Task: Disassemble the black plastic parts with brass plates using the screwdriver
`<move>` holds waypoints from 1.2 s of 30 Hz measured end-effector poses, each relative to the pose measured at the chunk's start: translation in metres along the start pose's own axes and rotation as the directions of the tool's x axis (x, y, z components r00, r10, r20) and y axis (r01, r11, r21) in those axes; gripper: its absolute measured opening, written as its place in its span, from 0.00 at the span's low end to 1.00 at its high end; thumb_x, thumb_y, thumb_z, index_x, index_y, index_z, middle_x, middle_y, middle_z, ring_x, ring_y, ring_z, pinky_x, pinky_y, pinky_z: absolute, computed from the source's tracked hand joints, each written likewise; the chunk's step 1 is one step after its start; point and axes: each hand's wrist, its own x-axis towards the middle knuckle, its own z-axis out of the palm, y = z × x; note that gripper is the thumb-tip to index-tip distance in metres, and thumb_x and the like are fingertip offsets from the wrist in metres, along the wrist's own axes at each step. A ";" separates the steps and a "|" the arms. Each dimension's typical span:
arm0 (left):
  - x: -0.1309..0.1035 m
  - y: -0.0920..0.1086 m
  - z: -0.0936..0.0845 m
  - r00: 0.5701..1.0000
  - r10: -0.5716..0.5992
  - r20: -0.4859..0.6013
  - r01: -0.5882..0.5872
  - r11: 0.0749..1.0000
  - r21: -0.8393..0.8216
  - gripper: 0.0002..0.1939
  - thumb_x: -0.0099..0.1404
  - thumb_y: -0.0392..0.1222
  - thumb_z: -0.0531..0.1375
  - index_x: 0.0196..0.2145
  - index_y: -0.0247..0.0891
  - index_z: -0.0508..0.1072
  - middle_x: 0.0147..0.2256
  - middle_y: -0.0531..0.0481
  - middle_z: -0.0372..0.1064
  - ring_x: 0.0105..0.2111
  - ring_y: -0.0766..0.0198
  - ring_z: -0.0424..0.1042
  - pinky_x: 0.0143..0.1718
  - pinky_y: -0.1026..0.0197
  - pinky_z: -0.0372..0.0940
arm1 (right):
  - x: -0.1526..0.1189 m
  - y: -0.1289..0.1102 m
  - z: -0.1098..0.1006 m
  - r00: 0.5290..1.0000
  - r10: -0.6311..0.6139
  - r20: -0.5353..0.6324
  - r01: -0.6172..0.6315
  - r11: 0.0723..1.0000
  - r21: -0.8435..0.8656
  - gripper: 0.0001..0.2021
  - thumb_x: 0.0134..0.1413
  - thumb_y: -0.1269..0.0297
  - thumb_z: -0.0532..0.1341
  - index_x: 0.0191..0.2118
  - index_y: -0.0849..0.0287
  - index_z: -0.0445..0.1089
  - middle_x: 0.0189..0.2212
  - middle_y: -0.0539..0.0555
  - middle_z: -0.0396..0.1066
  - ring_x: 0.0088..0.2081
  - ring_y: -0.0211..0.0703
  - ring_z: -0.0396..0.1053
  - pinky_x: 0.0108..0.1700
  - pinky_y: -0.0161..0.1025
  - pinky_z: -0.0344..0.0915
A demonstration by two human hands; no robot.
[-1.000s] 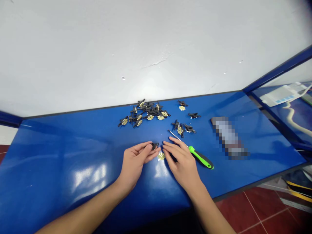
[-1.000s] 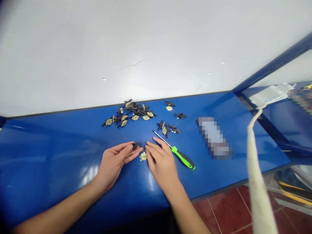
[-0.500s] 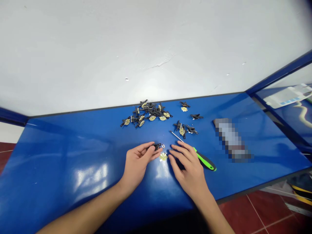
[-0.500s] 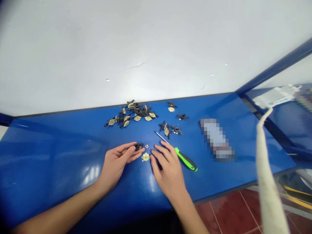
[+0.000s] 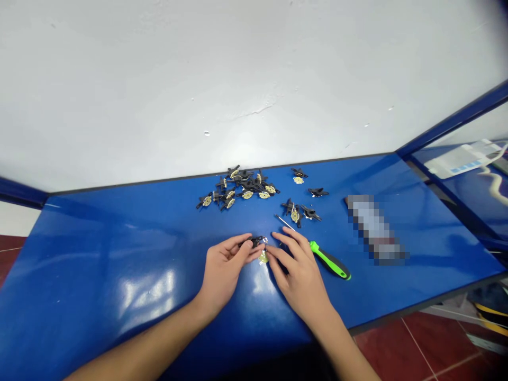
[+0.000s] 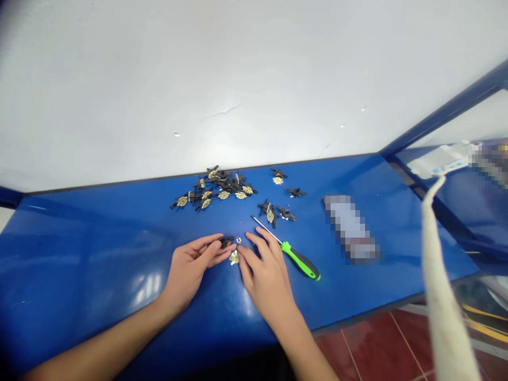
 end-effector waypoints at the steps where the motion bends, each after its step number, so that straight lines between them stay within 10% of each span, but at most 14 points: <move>1: 0.000 0.000 0.000 1.000 0.000 0.000 0.000 1.000 -0.001 0.24 0.51 0.48 0.77 0.40 0.28 0.81 0.34 0.40 0.84 0.40 0.45 0.84 0.50 0.49 0.78 | 0.001 -0.001 0.000 1.000 0.006 0.007 -0.006 1.000 -0.002 0.09 0.65 0.71 0.62 0.48 0.58 0.77 0.53 0.62 0.73 0.62 0.61 0.62 0.60 0.61 0.69; 14: 0.001 0.000 0.001 1.000 -0.011 -0.010 0.011 1.000 -0.011 0.25 0.49 0.50 0.77 0.40 0.29 0.81 0.34 0.40 0.84 0.38 0.47 0.85 0.48 0.49 0.79 | 0.014 -0.009 -0.007 0.986 0.103 0.130 -0.130 0.969 0.212 0.05 0.66 0.71 0.56 0.41 0.58 0.69 0.57 0.64 0.68 0.65 0.58 0.57 0.66 0.62 0.55; 21: 0.002 0.004 0.000 0.999 -0.048 0.002 0.048 0.998 -0.043 0.25 0.51 0.49 0.77 0.40 0.28 0.81 0.34 0.37 0.84 0.40 0.45 0.84 0.50 0.50 0.78 | 0.024 -0.008 -0.014 0.913 0.344 0.221 -0.407 0.718 0.564 0.16 0.68 0.59 0.57 0.27 0.55 0.63 0.23 0.49 0.65 0.28 0.41 0.64 0.37 0.43 0.65; 27: 0.003 0.003 -0.002 0.999 -0.034 -0.018 0.033 0.998 -0.058 0.25 0.51 0.48 0.77 0.41 0.28 0.80 0.35 0.38 0.84 0.39 0.47 0.84 0.47 0.52 0.79 | 0.041 -0.026 -0.005 0.832 0.436 0.344 -0.538 0.478 0.694 0.16 0.70 0.51 0.52 0.34 0.56 0.65 0.23 0.51 0.70 0.23 0.40 0.68 0.29 0.41 0.69; 36: 0.002 0.002 -0.001 1.000 0.002 0.008 -0.001 0.997 -0.079 0.23 0.54 0.49 0.76 0.41 0.28 0.80 0.34 0.38 0.84 0.40 0.45 0.84 0.48 0.51 0.78 | 0.070 0.027 -0.027 0.855 0.495 0.154 -0.518 0.792 0.323 0.16 0.60 0.48 0.63 0.34 0.56 0.77 0.28 0.53 0.75 0.30 0.44 0.70 0.35 0.41 0.63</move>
